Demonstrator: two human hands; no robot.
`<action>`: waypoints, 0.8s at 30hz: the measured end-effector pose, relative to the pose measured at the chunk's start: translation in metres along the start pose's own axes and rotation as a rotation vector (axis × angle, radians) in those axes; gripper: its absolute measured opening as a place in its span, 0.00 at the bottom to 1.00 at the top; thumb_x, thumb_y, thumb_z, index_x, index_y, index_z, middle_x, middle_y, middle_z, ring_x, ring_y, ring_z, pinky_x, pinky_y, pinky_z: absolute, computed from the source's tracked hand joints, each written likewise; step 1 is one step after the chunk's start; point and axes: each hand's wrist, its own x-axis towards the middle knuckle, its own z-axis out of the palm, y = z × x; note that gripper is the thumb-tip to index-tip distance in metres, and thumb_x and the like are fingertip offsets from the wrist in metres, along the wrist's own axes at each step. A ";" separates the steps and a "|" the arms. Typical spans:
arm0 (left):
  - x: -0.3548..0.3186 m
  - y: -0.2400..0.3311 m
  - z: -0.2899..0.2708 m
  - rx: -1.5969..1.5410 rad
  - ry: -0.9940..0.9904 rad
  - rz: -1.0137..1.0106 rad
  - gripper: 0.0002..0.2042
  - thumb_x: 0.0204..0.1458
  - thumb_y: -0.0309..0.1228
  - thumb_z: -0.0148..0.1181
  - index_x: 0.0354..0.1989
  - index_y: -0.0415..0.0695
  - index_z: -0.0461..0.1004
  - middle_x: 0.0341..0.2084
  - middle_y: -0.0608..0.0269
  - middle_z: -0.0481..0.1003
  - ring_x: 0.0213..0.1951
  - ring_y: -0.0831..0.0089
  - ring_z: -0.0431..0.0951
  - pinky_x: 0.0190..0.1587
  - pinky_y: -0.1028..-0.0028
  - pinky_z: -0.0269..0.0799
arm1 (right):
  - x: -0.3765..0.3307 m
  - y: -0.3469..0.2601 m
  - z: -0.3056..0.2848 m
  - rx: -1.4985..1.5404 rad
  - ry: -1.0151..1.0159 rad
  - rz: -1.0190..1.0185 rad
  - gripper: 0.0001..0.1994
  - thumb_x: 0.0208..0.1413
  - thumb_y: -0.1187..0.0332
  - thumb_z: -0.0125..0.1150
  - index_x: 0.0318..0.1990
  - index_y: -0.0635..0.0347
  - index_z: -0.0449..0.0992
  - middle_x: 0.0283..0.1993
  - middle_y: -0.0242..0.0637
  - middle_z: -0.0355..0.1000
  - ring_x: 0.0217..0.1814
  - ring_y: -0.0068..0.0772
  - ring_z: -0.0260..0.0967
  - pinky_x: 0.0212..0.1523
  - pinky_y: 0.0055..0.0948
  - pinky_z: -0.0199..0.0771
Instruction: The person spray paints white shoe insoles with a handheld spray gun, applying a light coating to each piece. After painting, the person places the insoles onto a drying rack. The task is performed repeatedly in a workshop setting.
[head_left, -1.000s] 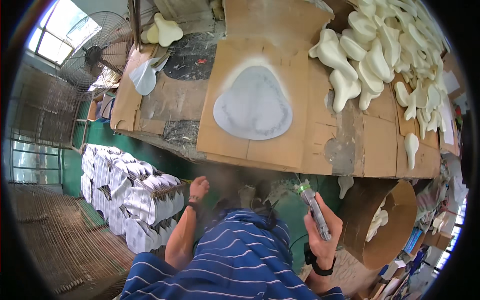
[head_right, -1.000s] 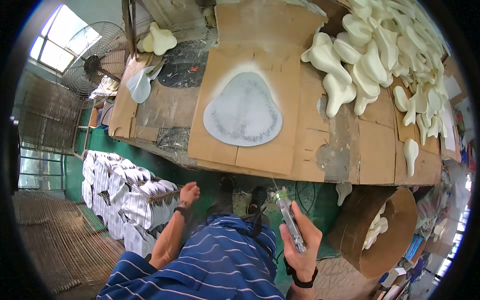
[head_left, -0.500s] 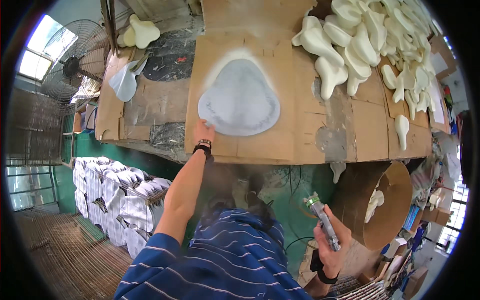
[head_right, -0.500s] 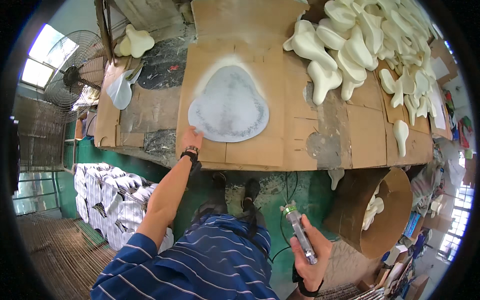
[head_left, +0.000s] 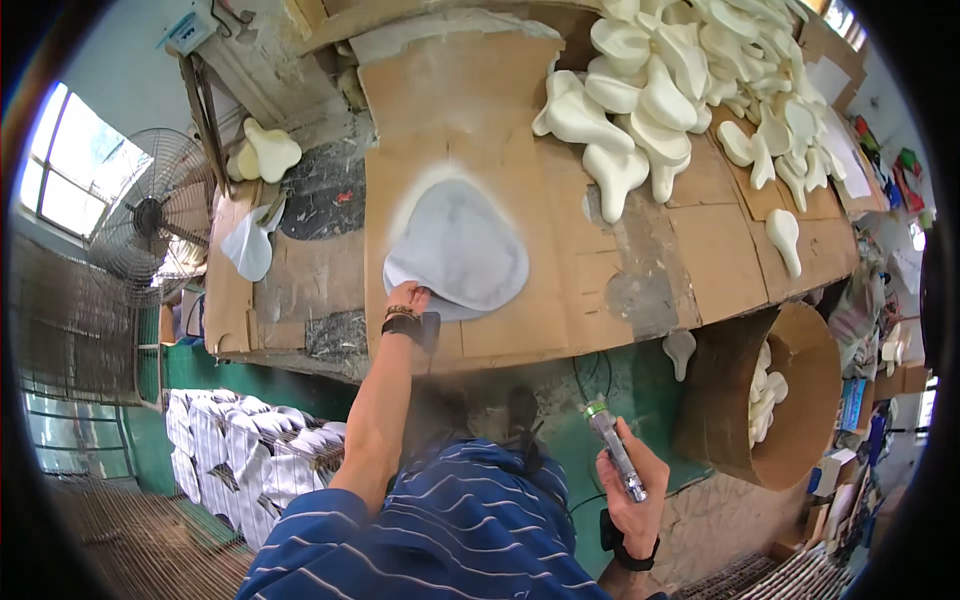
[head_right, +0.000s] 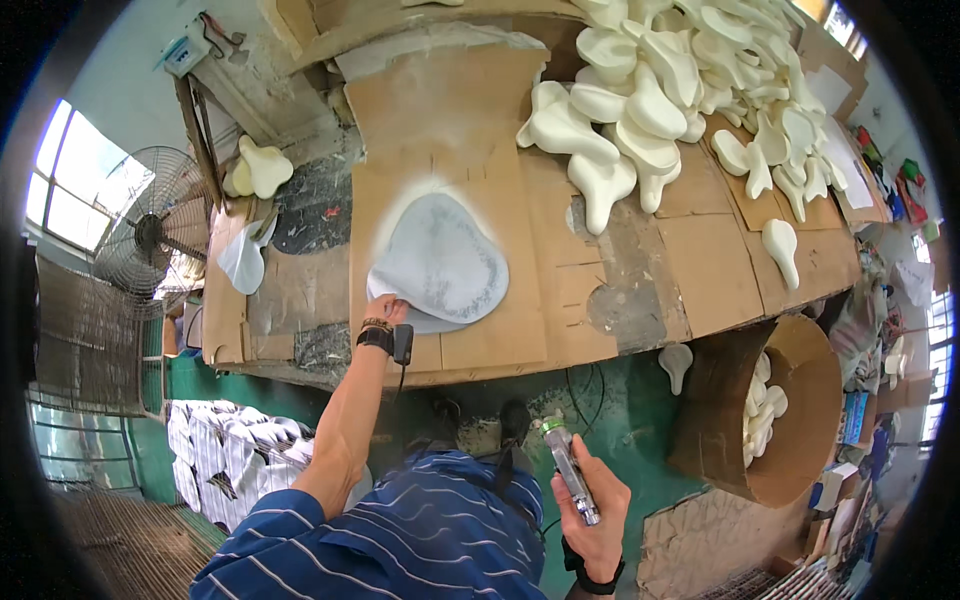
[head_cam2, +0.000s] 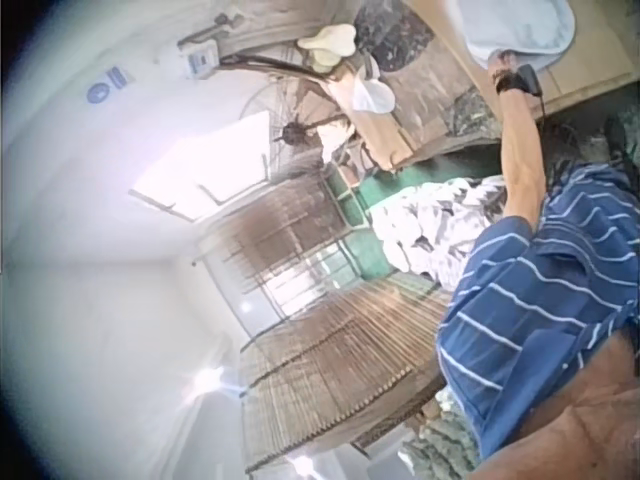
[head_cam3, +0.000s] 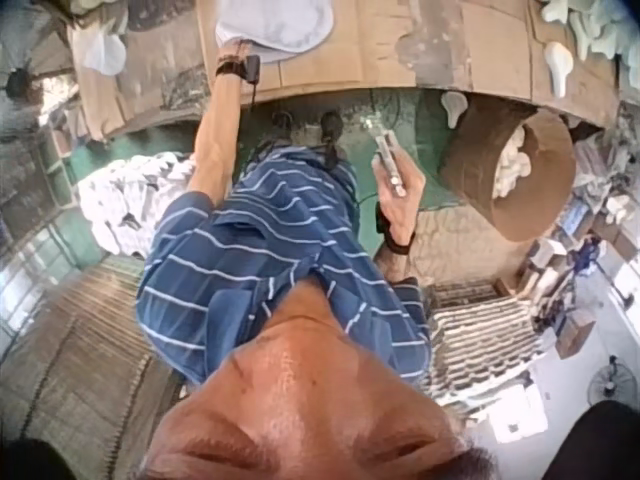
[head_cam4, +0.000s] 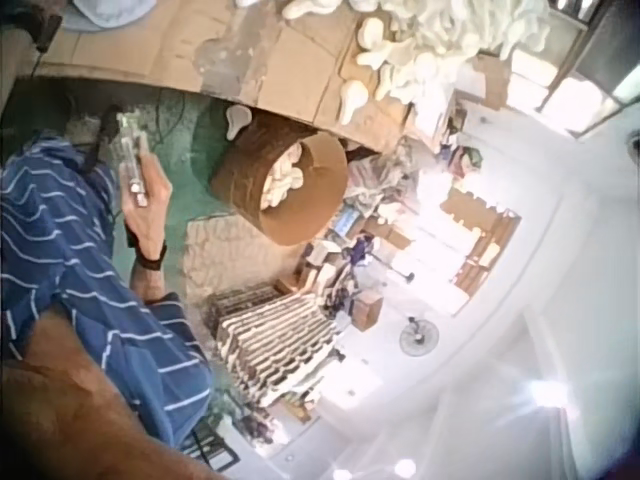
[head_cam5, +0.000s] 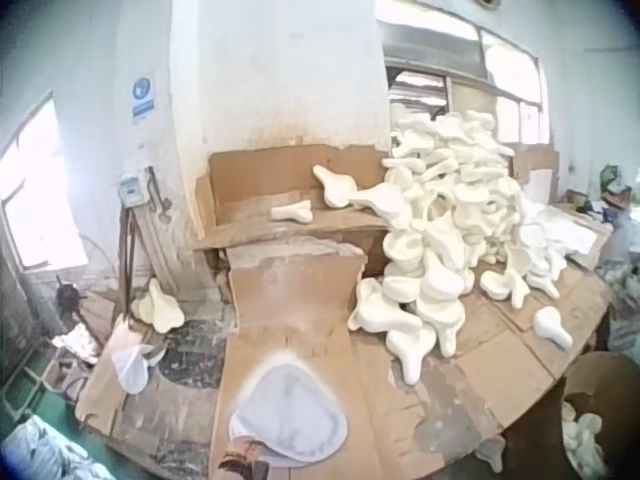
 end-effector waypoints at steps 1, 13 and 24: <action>-0.019 0.003 0.057 -0.411 0.199 -0.199 0.07 0.50 0.20 0.52 0.38 0.35 0.68 0.37 0.52 0.70 0.38 0.62 0.75 0.42 0.59 0.76 | -0.004 0.001 -0.001 -0.024 0.039 0.017 0.23 0.48 0.78 0.64 0.54 0.69 0.71 0.31 0.43 0.71 0.27 0.34 0.66 0.32 0.26 0.67; -0.190 0.218 0.167 -0.808 -0.424 0.481 0.23 0.38 0.23 0.51 0.49 0.41 0.70 0.45 0.55 0.75 0.51 0.55 0.73 0.55 0.53 0.67 | -0.003 0.017 -0.014 0.019 -0.056 -0.050 0.22 0.47 0.78 0.64 0.52 0.70 0.73 0.32 0.47 0.73 0.29 0.38 0.70 0.33 0.28 0.69; -0.400 0.231 -0.017 -0.880 -0.206 0.930 0.23 0.43 0.28 0.49 0.52 0.39 0.70 0.48 0.54 0.75 0.50 0.56 0.75 0.56 0.54 0.68 | 0.031 0.016 0.036 0.095 -0.507 -0.091 0.21 0.50 0.75 0.61 0.53 0.73 0.72 0.29 0.31 0.71 0.29 0.16 0.61 0.31 0.19 0.64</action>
